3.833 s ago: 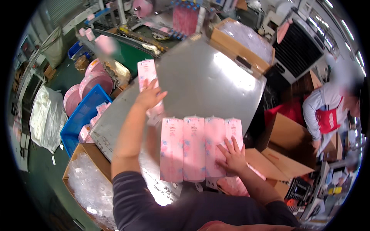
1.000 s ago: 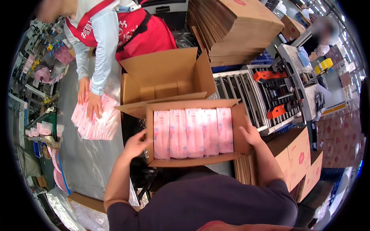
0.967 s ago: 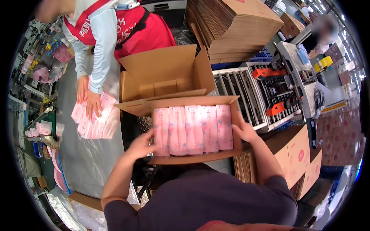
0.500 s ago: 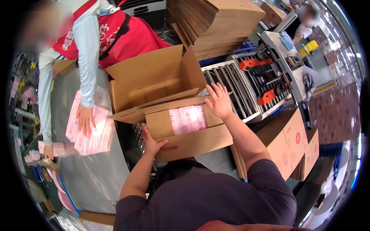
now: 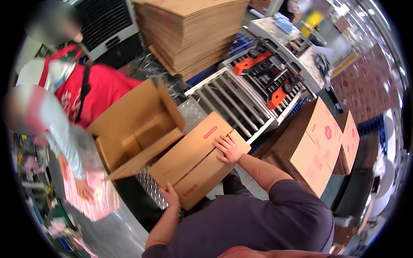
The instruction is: The person picks up a clear plastic item and places it into a box, then gathers pink packages from a table and arranges them into cardboard boxes before pushing the boxes onto a roller conveyor.
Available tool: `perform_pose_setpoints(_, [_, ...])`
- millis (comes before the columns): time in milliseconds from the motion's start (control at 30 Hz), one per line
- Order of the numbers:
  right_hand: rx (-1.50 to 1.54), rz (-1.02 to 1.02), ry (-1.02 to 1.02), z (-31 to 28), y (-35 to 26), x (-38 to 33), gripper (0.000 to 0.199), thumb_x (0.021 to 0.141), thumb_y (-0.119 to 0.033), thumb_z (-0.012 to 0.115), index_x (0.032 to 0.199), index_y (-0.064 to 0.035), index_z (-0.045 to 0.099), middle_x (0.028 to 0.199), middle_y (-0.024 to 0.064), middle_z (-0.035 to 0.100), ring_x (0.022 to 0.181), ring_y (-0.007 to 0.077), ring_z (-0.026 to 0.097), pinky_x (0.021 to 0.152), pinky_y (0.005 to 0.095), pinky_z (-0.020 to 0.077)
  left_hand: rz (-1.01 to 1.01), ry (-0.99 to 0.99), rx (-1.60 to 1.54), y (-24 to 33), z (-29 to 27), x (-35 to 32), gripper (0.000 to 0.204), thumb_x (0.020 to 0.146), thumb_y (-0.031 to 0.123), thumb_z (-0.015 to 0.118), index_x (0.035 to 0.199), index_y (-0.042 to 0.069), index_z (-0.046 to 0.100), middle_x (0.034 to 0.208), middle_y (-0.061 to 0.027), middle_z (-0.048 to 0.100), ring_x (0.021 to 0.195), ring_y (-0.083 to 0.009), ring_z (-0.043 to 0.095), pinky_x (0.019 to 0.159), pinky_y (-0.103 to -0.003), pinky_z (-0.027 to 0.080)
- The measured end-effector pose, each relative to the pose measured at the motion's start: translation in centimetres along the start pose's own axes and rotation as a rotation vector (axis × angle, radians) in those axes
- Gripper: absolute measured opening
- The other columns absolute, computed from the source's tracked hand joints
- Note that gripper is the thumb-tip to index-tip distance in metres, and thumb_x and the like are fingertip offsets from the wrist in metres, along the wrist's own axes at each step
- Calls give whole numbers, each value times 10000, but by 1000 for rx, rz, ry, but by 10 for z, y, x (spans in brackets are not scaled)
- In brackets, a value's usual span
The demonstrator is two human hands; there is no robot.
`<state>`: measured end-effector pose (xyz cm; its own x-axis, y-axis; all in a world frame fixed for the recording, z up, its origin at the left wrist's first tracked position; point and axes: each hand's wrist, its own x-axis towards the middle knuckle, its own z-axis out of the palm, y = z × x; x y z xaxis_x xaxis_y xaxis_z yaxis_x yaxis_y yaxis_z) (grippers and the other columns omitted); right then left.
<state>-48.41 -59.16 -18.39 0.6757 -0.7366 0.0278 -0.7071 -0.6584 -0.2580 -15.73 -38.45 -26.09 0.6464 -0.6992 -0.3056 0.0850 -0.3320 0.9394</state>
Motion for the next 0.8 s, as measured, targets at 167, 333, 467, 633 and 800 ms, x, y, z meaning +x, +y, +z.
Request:
perform_pose_setpoints(167, [-145,234,103,-12,84,22,580,912,-472,519,1457,-292,432,1514,17,404,1409,333,322,1106,704,173,-109,94,-149,32,184,-44,683,1026,237,482,1542,39,81,1507,-240,317,1329,-346,418,1080,-421,382])
perform_pose_setpoints(333, [-139,334,115,-47,229,51,512,971,-491,423,1454,-321,423,1538,6,357,1441,325,262,1091,747,132,-29,49,-48,83,356,-2,697,1030,242,450,1558,60,33,1532,-255,279,1350,-354,406,1081,-410,380])
perform_pose_setpoints(467, [-113,504,178,-76,331,62,495,982,-484,401,1441,-305,439,1523,15,371,1441,316,260,1075,764,139,-13,-116,20,137,467,45,688,1040,273,423,1570,107,17,1535,-248,292,1344,-350,418,1082,-412,374])
perform_pose_setpoints(633, [-109,529,223,-96,408,61,475,984,-468,403,1418,-286,469,1491,25,399,1421,307,280,1067,763,147,-48,-248,26,147,538,61,687,1053,340,394,1577,146,-6,1544,-239,285,1348,-340,416,1085,-399,365])
perform_pose_setpoints(800, [-81,556,405,-111,452,36,480,969,-392,475,1397,-174,476,1455,69,422,1399,326,299,1110,675,195,-254,-500,15,125,535,48,697,1023,511,392,1574,268,40,1573,-136,274,1349,-335,415,1042,-511,375])
